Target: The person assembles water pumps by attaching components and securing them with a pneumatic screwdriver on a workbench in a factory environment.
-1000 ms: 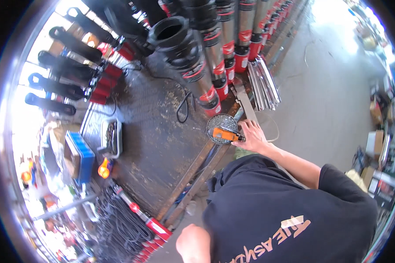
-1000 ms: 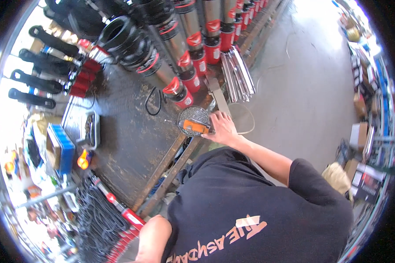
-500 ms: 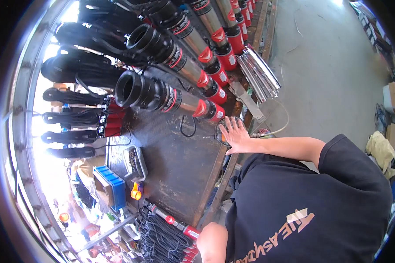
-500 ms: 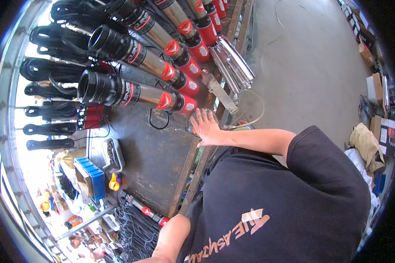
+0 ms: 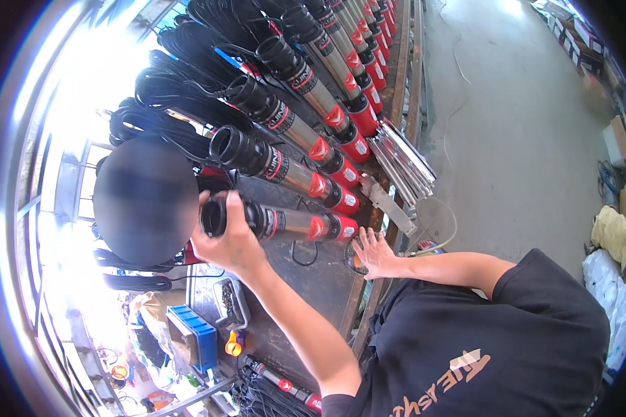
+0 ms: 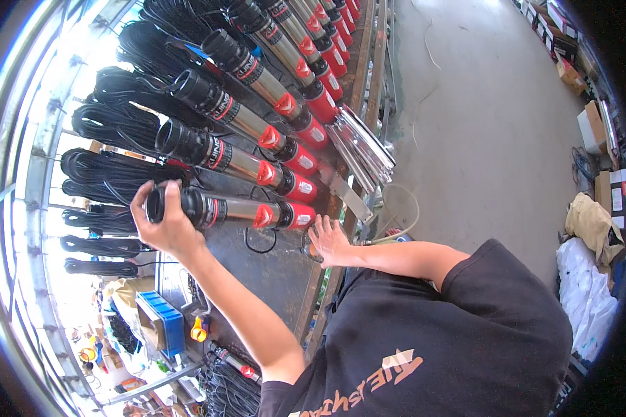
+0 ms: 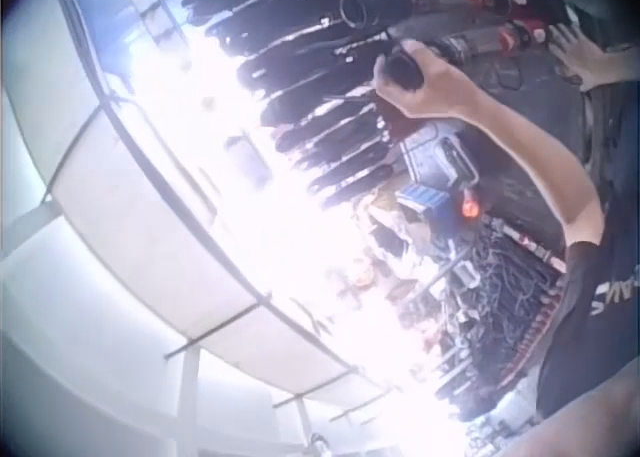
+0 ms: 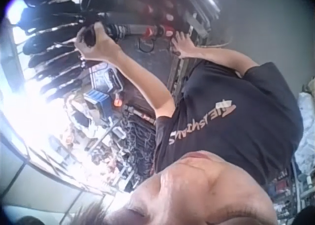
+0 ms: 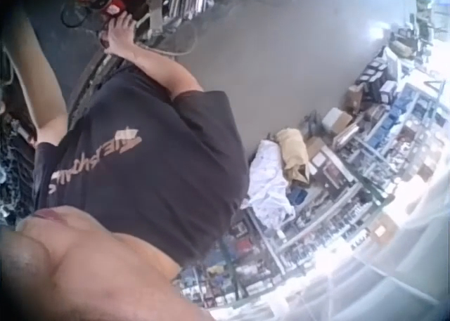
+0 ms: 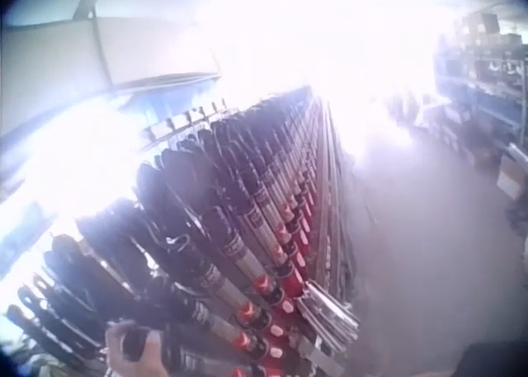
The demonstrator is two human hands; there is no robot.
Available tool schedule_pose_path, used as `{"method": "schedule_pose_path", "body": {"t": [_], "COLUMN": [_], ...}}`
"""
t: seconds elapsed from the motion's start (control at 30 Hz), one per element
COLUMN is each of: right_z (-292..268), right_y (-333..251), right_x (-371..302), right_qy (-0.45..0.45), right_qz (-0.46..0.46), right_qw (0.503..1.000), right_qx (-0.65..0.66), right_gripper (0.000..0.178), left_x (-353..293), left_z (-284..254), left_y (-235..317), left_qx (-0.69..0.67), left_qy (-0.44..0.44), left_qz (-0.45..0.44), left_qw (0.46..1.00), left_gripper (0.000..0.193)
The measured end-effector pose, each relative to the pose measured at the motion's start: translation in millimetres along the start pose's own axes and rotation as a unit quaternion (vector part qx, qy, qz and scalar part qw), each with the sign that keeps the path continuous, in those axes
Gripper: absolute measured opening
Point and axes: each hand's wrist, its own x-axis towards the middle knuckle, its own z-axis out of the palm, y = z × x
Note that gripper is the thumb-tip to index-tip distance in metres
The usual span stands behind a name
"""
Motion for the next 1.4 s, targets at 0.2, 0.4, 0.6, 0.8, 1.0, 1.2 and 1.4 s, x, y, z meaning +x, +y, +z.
{"method": "schedule_pose_path", "body": {"t": [0.2,0.4,0.6,0.8,1.0,1.2,1.4], "right_z": [3,5,-48,-220,-315,-356,-371], "right_y": [3,12,-43,-161,-184,-190,-202], "right_x": [-4,-2,9,137,256,166,127], "right_qy": [0.04,0.058,0.172,0.571,0.538,0.563,0.208], "right_qz": [-0.032,0.013,-0.06,-0.132,-0.043,-0.188,-0.495], "right_qw": [0.999,0.997,0.969,0.778,0.766,0.683,0.79], "right_qx": [0.017,0.04,0.166,0.227,0.349,0.426,0.295], "right_gripper": [0.11,0.112,0.095,0.081,0.075,0.041,0.06], "left_x": [-32,-42,-66,-104,-163,-176,-151], "left_z": [-81,-119,-176,-199,-233,-287,-272], "left_y": [25,104,100,90,140,118,115], "left_qx": [0.009,-0.035,0.062,0.113,-0.027,-0.215,-0.253], "left_qy": [0.218,0.083,0.113,0.022,-0.098,-0.272,-0.405], "left_qz": [-0.021,0.095,0.073,0.027,0.024,0.171,0.154], "left_qw": [0.976,0.991,0.989,0.993,0.995,0.922,0.865], "left_gripper": [0.024,0.036,0.03,0.035,0.012,0.028,0.03]}}
